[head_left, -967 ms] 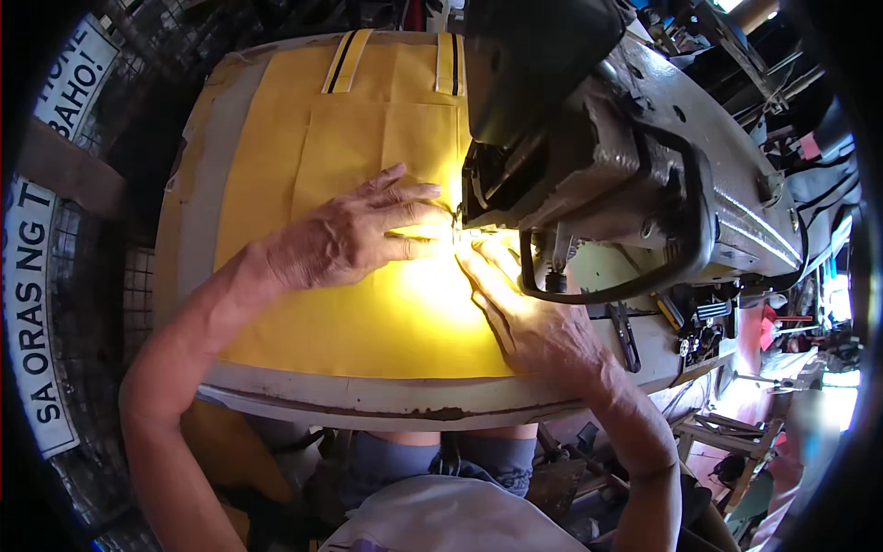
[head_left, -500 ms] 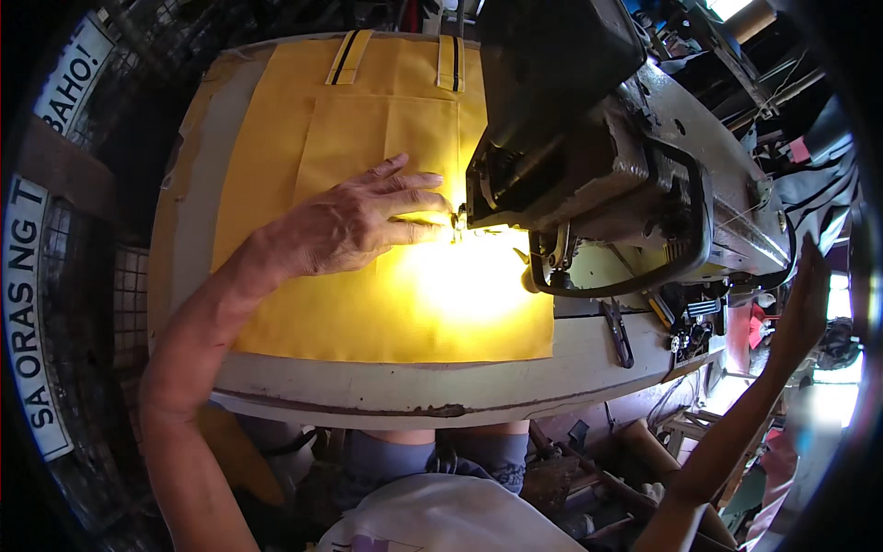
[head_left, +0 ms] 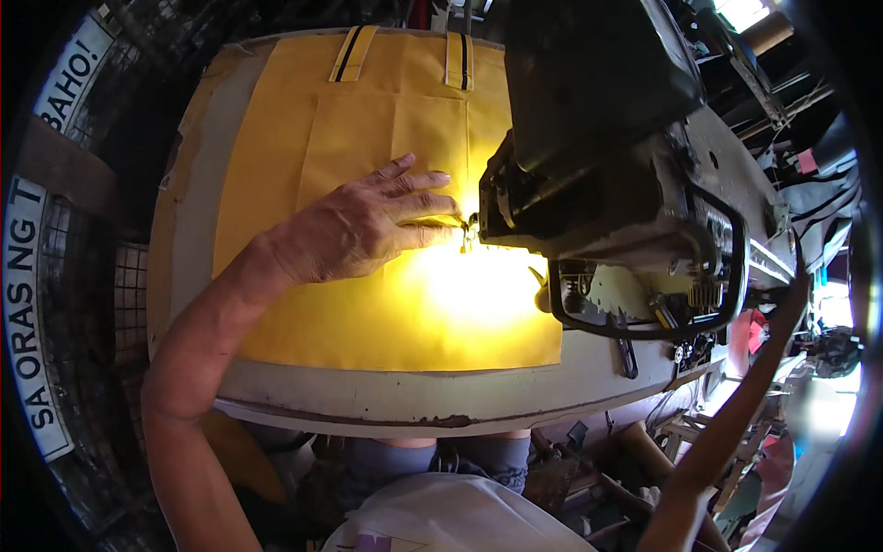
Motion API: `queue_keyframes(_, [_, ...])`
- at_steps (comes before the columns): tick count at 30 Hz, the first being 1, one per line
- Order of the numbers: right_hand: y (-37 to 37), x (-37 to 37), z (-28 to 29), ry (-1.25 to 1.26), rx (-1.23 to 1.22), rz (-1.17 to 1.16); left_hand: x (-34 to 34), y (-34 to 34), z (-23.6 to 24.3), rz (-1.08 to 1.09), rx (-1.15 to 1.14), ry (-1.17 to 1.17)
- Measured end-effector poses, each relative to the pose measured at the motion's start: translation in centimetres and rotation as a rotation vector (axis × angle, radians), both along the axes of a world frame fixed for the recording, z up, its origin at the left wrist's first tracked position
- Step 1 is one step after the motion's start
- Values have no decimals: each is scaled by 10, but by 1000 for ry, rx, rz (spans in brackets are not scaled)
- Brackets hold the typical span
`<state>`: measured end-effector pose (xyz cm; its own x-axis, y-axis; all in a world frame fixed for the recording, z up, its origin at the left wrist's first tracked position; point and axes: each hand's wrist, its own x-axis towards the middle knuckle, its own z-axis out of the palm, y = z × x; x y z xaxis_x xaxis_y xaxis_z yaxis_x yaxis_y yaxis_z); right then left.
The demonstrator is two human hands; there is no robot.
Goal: Sewing a pocket and handles onto a yellow tote bag using an industrial sewing machine.
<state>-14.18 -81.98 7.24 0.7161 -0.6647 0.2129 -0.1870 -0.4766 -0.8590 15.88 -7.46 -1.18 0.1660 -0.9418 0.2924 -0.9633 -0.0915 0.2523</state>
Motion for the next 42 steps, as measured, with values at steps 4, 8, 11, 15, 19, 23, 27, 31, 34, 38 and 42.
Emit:
queue_keyframes(4, [62, -31, -92, 67, -1472, -575, 4, -12, -10, -37, -39, 6])
queue_keyframes(8, [113, 8, -89, -87, -938, -588, -3, -3, -11, 8, -28, 28])
queue_keyframes(11, [139, 19, -80, -141, -644, -523, -20, 0, -14, 125, -55, 77])
queue_keyframes(15, [188, 12, -72, -301, -579, -486, -89, -16, -27, 585, -134, -17])
queue_keyframes(19, [374, 1, -102, -107, -760, -141, -153, -65, -27, 983, -112, -89])
queue_keyframes(23, [441, -2, -99, 95, -747, 92, -185, -100, -27, 1140, -103, -140])
queue_keyframes(27, [429, -10, -118, 64, -701, 39, -188, -110, -36, 1187, -60, -198])
queue_keyframes(31, [454, -8, -109, 69, -835, -25, -187, -100, -36, 1141, -24, -112])
queue_keyframes(34, [495, -5, -96, -115, -746, 240, -183, -90, -39, 1053, -141, -82])
queue_keyframes(38, [528, 10, -87, -160, -572, 679, -168, -53, -25, 720, -118, 93])
queue_keyframes(42, [539, 15, -95, -172, -542, 678, -164, -30, -22, 619, -59, -64])
